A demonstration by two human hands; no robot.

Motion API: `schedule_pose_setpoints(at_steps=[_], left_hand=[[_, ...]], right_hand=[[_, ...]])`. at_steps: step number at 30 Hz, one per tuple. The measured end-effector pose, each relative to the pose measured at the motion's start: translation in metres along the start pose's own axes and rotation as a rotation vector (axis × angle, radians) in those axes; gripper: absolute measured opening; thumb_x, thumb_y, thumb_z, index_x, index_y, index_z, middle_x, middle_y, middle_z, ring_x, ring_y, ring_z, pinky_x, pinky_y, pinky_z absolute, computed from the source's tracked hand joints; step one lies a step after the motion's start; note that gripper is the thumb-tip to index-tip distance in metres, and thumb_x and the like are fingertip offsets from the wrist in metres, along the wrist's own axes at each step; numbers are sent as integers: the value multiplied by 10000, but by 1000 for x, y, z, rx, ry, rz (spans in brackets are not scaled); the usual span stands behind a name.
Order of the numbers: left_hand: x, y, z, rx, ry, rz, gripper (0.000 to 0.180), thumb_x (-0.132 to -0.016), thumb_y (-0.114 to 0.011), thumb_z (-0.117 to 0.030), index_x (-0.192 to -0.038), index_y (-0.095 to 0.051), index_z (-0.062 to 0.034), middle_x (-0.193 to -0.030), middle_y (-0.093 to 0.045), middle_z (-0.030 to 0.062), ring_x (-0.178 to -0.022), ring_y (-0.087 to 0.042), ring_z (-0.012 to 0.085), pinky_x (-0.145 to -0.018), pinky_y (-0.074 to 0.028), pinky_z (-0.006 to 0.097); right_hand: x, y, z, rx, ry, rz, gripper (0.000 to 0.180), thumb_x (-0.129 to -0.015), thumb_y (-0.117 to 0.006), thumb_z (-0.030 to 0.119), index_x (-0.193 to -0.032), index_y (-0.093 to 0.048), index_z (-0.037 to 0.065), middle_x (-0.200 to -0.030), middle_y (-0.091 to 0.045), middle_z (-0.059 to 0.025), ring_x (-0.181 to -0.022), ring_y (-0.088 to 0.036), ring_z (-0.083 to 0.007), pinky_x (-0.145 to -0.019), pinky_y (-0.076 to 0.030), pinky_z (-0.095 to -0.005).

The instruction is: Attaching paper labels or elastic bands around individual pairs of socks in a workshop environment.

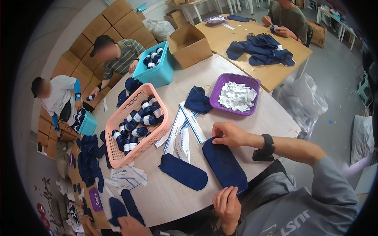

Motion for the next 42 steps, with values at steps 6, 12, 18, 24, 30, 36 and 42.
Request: schedule_pose_setpoints(at_steps=[6,12,18,24,30,36,42], left_hand=[[5,-7,13,26,73,83,213,-849,-707,9,-1044,-762,-57,-1083,-722,78,-1041,-686,282,-948,-512,441],[6,-7,12,51,77,121,231,-844,-704,11,-1061,-755,-48,-1095,-720,94,-1050,-685,292,-959,-509,449],[9,-8,9,17,81,181,256,-846,-715,-26,-1098,-747,-54,-1136,-713,95,-1082,-678,293,-989,-494,453],[9,-11,4,-20,36,181,321,-864,-755,-110,-1183,-722,-85,-1208,-689,80,-1139,-651,268,-1021,-479,457],[31,-34,10,-157,-53,134,220,-842,-775,-107,-1061,-764,-86,-1069,-722,66,-1040,-678,276,-987,-490,460],[31,-31,-3,-69,-149,150,213,-849,-733,-59,-1056,-769,-98,-1028,-726,38,-967,-698,238,-964,-503,424],[35,-20,-24,16,-154,165,300,-863,-735,-33,-1162,-715,-50,-1062,-716,65,-971,-703,213,-946,-532,391]], right_hand=[[-10,-14,-9,75,5,0,245,-912,-771,206,-1040,-661,29,-897,-737,-140,-834,-715,-280,-769,-544,-391],[-10,-20,-8,176,19,34,166,-902,-743,199,-1023,-730,86,-967,-721,-130,-907,-689,-311,-797,-532,-421],[-7,-19,-7,210,58,24,136,-912,-717,186,-1011,-733,94,-945,-657,-121,-916,-655,-321,-800,-515,-431],[14,-13,20,374,205,-155,228,-913,-721,203,-1095,-696,67,-1059,-634,-134,-984,-635,-332,-810,-520,-414],[61,-59,41,709,482,237,689,-932,-698,412,-1492,-471,80,-1515,-446,-170,-1370,-448,-337,-1094,-378,-492],[96,-62,29,900,479,297,752,-951,-637,504,-1544,-431,90,-1619,-359,-169,-1454,-385,-334,-1103,-372,-490],[102,-56,29,766,499,329,746,-952,-641,509,-1535,-440,89,-1594,-379,-156,-1440,-390,-312,-1095,-373,-479]])
Point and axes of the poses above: each hand's wrist, its own x-axis away from the middle knuckle, its own y-axis out of the back of the hand, z = x × y, the point moved 7 cm from there along -x, towards the middle knuckle
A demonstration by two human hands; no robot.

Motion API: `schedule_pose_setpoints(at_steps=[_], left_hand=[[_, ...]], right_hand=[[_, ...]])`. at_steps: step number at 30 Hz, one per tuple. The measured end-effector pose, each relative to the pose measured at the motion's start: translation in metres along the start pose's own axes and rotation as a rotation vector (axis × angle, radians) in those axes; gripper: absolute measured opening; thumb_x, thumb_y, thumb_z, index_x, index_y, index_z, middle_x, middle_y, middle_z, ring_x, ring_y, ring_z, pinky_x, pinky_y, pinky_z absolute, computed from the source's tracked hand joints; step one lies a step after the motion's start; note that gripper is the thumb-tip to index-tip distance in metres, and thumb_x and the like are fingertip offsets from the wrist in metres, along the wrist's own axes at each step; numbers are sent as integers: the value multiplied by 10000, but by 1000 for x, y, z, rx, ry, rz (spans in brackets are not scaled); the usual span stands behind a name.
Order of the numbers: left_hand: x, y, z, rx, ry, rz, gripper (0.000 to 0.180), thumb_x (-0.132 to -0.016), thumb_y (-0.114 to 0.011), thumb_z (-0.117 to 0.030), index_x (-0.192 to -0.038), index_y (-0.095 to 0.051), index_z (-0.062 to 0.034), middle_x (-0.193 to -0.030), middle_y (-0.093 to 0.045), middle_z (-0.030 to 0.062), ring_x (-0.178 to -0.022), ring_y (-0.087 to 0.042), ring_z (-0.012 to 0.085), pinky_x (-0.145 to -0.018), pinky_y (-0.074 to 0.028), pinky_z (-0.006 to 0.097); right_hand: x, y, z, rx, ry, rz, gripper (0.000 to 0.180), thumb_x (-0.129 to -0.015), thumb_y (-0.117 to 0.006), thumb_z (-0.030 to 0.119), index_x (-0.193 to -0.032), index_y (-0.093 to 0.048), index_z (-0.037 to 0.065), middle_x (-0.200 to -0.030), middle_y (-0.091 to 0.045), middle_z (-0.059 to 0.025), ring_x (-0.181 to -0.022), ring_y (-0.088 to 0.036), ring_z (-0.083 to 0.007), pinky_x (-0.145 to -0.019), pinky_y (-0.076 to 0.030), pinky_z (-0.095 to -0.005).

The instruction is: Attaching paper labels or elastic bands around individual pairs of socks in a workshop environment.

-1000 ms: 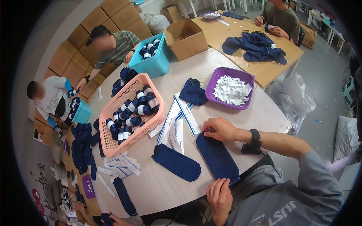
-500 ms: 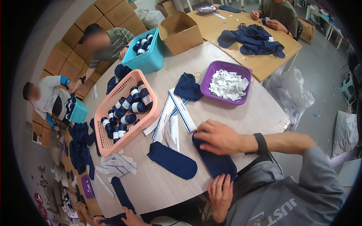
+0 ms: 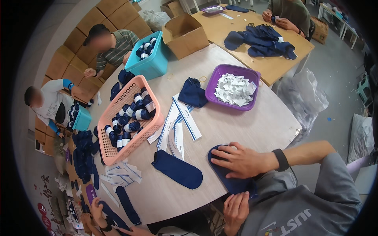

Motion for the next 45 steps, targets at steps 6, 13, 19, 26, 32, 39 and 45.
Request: schedule_pose_setpoints(at_steps=[6,13,19,26,32,39,45], left_hand=[[4,-5,16,323,169,-109,464,-812,-796,-18,-1197,-537,-27,-1088,-727,171,-952,-699,349,-931,-528,468],[8,4,25,397,301,-235,443,-806,-813,36,-1064,-463,-44,-1104,-723,236,-953,-692,400,-844,-568,448],[6,-2,27,416,343,-203,440,-800,-824,16,-1024,-449,-39,-1117,-704,256,-1000,-713,363,-907,-562,421],[3,-2,26,382,315,-153,394,-802,-812,34,-1074,-534,-25,-1122,-713,229,-987,-709,370,-861,-574,424],[-7,1,19,425,260,-12,422,-799,-818,35,-1167,-617,-13,-1112,-720,185,-966,-710,357,-818,-583,414],[-74,11,70,505,500,49,595,-851,-825,-41,-1363,-528,16,-1172,-706,164,-1074,-692,252,-956,-529,368],[-118,-13,122,550,530,97,459,-944,-761,-164,-1335,-573,-15,-1168,-697,154,-1103,-667,238,-978,-487,345]], right_hand=[[7,15,-15,-45,14,-126,666,-927,-703,422,-1472,-500,98,-1540,-423,-141,-1401,-411,-299,-1066,-387,-470],[41,52,30,-655,188,48,415,-817,-707,89,-1211,-588,30,-1121,-564,-147,-1108,-566,-338,-942,-481,-436],[61,29,31,-608,153,110,429,-821,-680,52,-1235,-569,24,-1114,-580,-152,-1095,-594,-335,-950,-491,-446],[65,29,29,-647,112,46,267,-926,-651,108,-1176,-605,24,-1058,-623,-133,-1004,-637,-342,-893,-520,-439],[74,63,1,-620,-51,-234,193,-944,-659,124,-1121,-636,50,-1040,-643,-129,-988,-645,-340,-829,-528,-438],[107,91,-40,-618,-334,-316,163,-944,-661,97,-1096,-639,42,-1021,-639,-137,-980,-644,-337,-835,-518,-427],[137,82,-50,-629,-455,-280,188,-970,-645,152,-1117,-638,35,-1022,-639,-142,-983,-646,-325,-851,-523,-422]])
Point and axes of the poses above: each hand's wrist, its own x-axis away from the middle knuckle, its own y-axis out of the back of the hand, z = x × y, the point moved 7 cm from there along -x, towards the middle knuckle
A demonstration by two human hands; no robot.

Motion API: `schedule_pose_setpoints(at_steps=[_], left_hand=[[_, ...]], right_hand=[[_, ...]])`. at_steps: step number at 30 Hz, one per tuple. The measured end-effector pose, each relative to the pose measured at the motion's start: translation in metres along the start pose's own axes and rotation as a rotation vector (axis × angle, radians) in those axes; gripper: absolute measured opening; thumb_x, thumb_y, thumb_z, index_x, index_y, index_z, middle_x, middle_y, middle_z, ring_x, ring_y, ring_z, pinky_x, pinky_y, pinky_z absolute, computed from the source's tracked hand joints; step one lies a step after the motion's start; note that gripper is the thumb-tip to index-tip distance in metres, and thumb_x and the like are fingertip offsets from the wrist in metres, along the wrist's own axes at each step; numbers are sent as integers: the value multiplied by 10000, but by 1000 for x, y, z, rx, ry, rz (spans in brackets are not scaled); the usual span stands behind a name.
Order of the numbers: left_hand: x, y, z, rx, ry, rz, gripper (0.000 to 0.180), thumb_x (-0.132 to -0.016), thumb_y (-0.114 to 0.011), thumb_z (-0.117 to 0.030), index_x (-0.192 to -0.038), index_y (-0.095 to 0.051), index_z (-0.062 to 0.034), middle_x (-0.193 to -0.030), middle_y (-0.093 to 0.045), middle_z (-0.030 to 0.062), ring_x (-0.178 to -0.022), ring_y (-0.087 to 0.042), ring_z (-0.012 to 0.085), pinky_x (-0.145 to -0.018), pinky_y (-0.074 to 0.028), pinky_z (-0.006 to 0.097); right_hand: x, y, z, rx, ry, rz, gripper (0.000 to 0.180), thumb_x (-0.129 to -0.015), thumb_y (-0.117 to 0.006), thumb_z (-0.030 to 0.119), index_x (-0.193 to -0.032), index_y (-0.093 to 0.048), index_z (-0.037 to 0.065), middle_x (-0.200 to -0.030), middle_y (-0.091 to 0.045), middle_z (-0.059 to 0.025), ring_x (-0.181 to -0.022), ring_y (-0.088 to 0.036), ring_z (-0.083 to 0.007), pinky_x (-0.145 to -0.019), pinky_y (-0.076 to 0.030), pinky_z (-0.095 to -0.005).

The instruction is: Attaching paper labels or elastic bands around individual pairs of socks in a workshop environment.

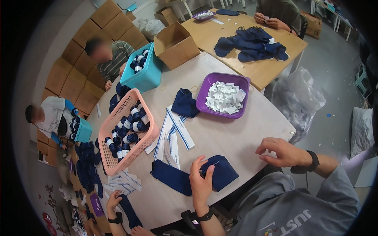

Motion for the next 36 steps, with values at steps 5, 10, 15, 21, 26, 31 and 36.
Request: schedule_pose_setpoints(at_steps=[5,10,15,21,26,31,36], left_hand=[[-14,-10,4,-133,-63,6,347,-956,-746,-176,-1245,-647,-11,-1159,-700,149,-1091,-670,255,-973,-494,351],[-19,-12,-2,-51,-72,-25,306,-962,-732,-180,-1202,-674,1,-1147,-695,164,-1087,-665,294,-975,-497,372],[-24,-17,-3,-283,-133,-33,352,-973,-692,-160,-1279,-609,-8,-1132,-691,199,-1046,-640,361,-944,-498,439],[43,2,-16,-520,386,99,610,-1017,-554,-175,-1491,-244,50,-1013,-667,362,-965,-616,555,-891,-450,588],[97,35,-77,-326,320,-223,478,-975,-647,-247,-1339,-529,39,-1050,-685,290,-1020,-654,486,-867,-507,564],[47,-8,-44,-548,-169,119,368,-1003,-627,-267,-1284,-655,-31,-1357,-576,238,-1065,-626,473,-942,-504,499],[95,-29,-61,-638,71,114,430,-1010,-626,-391,-1282,-663,-60,-1084,-653,202,-946,-676,410,-737,-556,501]], right_hand=[[17,-2,-17,-77,-145,38,221,-984,-633,174,-1152,-633,30,-1037,-648,-139,-988,-658,-309,-836,-550,-400],[17,-7,-17,-52,-135,77,236,-983,-635,175,-1169,-625,31,-1080,-645,-142,-994,-663,-307,-838,-559,-396],[7,-14,-3,-23,-32,77,245,-970,-651,169,-1171,-621,32,-1077,-637,-146,-994,-656,-323,-830,-550,-407],[5,1,13,66,18,9,242,-943,-674,150,-1153,-627,40,-1050,-635,-138,-978,-654,-328,-805,-542,-417],[-6,3,20,97,-50,-74,180,-929,-685,142,-1071,-652,37,-965,-653,-125,-901,-667,-324,-772,-543,-406],[-18,-11,27,80,-36,-67,126,-930,-691,132,-1003,-682,29,-879,-679,-122,-802,-696,-286,-713,-543,-391],[-33,-8,39,79,-39,-103,118,-950,-671,142,-988,-679,31,-869,-701,-124,-770,-716,-281,-705,-556,-373]])
Point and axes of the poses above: each hand's wrist, its own x-axis away from the middle knuckle, its own y-axis out of the back of the hand, z = x × y, the point moved 7 cm from there along -x, towards the middle knuckle
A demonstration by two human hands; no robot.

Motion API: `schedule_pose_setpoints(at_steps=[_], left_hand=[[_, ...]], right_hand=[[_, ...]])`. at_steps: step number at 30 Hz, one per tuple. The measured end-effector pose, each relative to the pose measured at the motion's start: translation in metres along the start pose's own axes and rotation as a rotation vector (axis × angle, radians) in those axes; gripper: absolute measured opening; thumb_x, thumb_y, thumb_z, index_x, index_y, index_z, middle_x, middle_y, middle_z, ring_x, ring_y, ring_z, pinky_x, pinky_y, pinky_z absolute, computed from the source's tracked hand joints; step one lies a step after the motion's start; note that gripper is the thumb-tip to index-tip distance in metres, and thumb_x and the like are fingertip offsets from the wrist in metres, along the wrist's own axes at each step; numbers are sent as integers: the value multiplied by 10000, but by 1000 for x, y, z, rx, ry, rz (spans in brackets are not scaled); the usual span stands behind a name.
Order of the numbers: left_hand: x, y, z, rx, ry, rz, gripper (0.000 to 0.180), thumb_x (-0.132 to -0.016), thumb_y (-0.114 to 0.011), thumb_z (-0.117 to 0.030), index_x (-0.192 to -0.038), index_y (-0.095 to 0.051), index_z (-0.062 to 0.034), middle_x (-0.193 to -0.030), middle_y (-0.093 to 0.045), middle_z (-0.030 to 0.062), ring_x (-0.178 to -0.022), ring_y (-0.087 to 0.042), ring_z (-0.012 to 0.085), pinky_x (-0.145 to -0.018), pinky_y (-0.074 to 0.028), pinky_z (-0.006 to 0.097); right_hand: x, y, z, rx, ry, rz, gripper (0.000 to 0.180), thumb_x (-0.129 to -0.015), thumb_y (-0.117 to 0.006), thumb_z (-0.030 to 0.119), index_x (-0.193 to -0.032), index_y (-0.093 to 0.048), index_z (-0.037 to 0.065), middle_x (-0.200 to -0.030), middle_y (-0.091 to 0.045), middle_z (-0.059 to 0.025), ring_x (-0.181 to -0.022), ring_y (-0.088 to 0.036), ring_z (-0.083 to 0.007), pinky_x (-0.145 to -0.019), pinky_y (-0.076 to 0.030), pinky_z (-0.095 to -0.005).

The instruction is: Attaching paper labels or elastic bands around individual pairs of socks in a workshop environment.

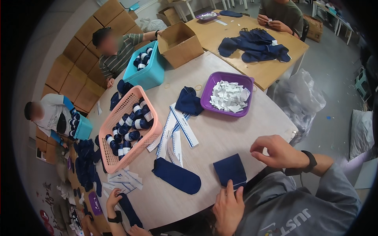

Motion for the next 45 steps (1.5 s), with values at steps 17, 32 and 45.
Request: schedule_pose_setpoints(at_steps=[17,32,45], left_hand=[[20,-40,31,-28,-395,-77,429,-980,-673,-230,-1403,-649,-160,-1502,-567,115,-1378,-536,334,-1110,-420,503],[-43,128,93,-33,121,-634,248,-944,-693,-178,-1126,-735,-15,-1198,-692,164,-1118,-649,365,-977,-503,443],[-133,172,181,-236,51,-805,300,-929,-687,-135,-1200,-687,-8,-1174,-680,197,-1082,-628,368,-944,-494,452]], right_hand=[[-46,-135,-42,-891,-415,395,322,-1073,-486,269,-1191,-631,6,-1045,-753,-138,-929,-736,-194,-734,-572,-316],[42,-115,10,391,548,162,429,-901,-731,256,-1287,-641,91,-1227,-626,-72,-1114,-603,-241,-946,-455,-373],[34,-71,-20,352,467,15,451,-723,-788,199,-1152,-698,94,-1139,-659,-67,-1042,-621,-254,-901,-461,-390]])
Point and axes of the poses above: each hand's wrist, its own x-axis away from the middle knuckle, its own y-axis out of the back of the hand, z = x × y, the point moved 7 cm from there along -x, towards the middle knuckle
